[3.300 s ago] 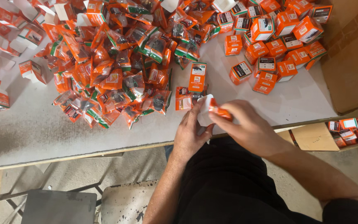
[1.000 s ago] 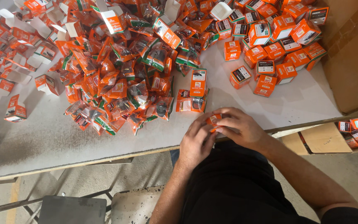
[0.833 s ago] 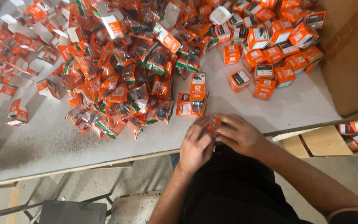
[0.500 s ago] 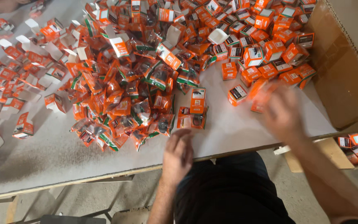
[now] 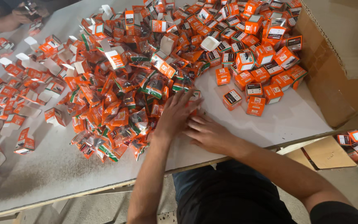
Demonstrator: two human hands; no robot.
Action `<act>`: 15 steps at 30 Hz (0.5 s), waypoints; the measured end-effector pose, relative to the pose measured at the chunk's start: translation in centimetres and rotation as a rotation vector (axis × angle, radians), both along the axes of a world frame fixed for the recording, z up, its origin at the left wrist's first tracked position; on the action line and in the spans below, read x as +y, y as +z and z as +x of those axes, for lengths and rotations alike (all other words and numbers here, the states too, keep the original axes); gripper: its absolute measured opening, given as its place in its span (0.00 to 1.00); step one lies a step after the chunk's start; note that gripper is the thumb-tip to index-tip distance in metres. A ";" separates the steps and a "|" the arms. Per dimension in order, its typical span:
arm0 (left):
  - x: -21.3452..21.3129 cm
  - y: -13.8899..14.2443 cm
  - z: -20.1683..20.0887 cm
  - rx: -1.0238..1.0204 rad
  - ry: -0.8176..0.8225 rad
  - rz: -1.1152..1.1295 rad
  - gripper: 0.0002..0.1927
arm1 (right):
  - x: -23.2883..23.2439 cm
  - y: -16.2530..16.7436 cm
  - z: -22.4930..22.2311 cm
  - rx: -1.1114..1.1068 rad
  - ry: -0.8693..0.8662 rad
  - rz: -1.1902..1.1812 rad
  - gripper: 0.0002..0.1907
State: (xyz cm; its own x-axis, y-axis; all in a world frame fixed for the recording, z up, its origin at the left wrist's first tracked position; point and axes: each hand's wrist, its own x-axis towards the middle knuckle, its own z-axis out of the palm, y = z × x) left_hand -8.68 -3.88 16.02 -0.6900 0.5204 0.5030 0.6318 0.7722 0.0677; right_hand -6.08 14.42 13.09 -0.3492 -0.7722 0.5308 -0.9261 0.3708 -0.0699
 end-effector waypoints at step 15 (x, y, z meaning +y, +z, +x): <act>1.4 1.9 3.9 -0.371 0.116 0.475 0.22 | 5.8 -2.1 2.8 -0.369 -0.027 -0.252 0.10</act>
